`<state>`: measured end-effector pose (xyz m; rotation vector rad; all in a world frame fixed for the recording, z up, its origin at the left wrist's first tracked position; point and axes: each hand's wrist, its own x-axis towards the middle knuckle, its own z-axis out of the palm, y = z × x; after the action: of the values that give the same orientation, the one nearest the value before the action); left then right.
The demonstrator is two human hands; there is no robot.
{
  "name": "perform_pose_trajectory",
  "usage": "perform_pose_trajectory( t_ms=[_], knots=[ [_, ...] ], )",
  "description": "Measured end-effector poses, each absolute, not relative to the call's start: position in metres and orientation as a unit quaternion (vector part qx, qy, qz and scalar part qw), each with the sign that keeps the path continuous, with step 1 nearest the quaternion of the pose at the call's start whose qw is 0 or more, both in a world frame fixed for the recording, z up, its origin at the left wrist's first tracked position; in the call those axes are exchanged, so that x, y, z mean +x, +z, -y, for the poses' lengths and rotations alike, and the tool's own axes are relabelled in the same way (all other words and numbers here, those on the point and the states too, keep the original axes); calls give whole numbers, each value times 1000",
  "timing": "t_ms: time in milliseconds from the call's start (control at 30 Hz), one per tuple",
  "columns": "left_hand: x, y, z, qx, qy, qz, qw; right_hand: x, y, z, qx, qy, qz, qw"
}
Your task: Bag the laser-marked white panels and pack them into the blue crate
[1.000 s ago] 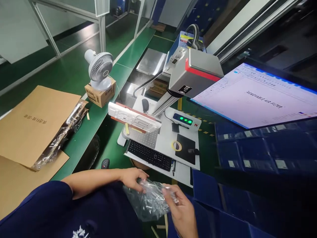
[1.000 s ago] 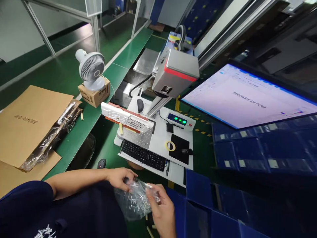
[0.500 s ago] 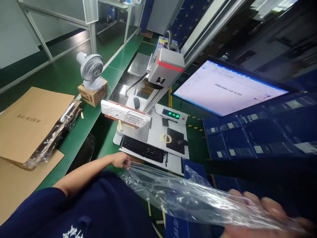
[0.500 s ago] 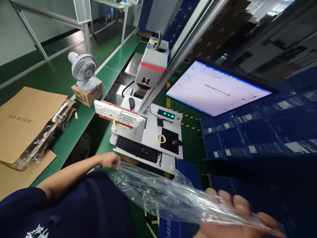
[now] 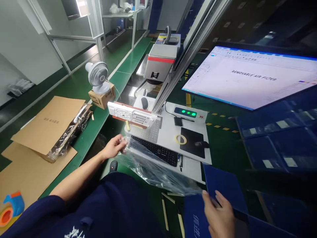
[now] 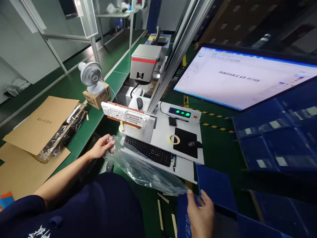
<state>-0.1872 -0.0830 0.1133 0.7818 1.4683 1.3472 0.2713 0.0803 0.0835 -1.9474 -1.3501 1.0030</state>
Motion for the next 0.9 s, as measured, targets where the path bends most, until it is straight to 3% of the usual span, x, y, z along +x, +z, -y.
perform_pose_trajectory(
  t_ms=[133,267,400,567,667,800,900],
  knots=[
    [-130,131,71,411,452,-596,521,195,91,-47,-547,537,609,206],
    [-97,142,58,537,362,-559,518,124,121,-25,-387,595,690,141],
    [-119,141,62,641,250,-555,468,124,135,-23,-360,593,713,107],
    [-158,120,81,668,84,-593,442,163,117,-24,-389,603,689,102],
    [-160,114,87,625,98,-631,449,181,101,-25,-427,599,671,95],
    [-146,114,86,590,168,-683,397,193,100,-26,-434,599,673,14],
    [-131,114,82,590,189,-686,380,179,113,-21,-390,623,677,24]
  ],
)
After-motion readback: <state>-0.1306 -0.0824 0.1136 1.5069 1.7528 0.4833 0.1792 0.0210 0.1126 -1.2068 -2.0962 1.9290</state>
